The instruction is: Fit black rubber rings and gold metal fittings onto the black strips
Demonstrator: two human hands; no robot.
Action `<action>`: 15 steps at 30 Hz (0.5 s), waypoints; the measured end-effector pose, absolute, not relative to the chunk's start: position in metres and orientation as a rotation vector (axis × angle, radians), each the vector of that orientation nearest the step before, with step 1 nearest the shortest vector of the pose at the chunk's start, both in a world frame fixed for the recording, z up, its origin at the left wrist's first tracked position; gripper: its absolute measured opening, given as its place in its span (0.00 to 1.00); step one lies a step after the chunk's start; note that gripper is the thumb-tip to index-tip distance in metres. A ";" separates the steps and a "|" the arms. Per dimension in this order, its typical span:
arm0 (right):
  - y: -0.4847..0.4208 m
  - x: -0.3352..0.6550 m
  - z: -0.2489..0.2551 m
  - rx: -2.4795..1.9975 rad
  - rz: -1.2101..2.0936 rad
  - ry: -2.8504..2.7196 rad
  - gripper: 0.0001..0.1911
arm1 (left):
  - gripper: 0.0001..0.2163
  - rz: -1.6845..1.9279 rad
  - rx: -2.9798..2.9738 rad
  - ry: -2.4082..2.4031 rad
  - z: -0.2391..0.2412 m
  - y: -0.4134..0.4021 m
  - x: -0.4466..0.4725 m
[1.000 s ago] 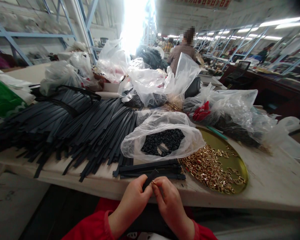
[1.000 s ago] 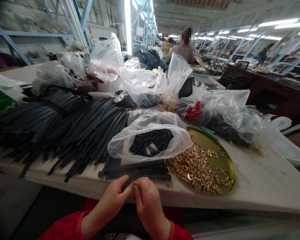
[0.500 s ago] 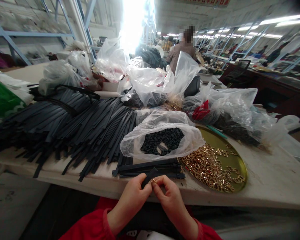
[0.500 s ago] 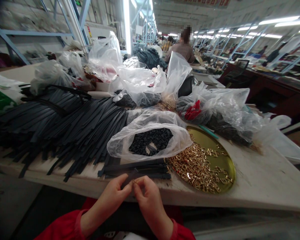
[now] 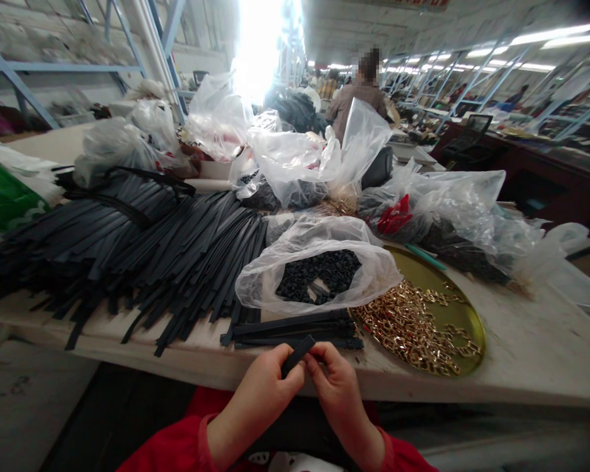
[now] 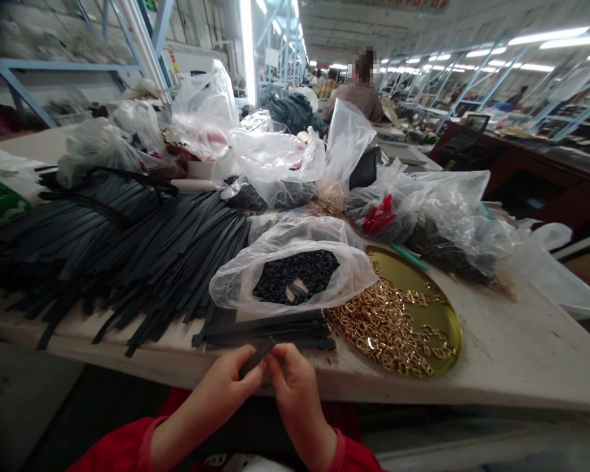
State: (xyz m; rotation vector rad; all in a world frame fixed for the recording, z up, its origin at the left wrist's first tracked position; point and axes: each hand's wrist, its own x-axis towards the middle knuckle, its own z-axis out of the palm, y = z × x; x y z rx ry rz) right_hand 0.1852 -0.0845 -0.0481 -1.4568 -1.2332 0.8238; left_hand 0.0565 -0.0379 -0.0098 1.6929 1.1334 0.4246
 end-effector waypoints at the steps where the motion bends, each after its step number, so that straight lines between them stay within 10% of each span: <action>1: -0.084 0.186 -0.048 -1.450 0.854 -1.205 0.06 | 0.07 0.416 1.702 1.119 -0.008 -0.038 0.056; 15: -0.087 0.185 -0.055 -1.497 0.707 -1.301 0.07 | 0.08 0.392 1.639 1.088 -0.013 -0.032 0.055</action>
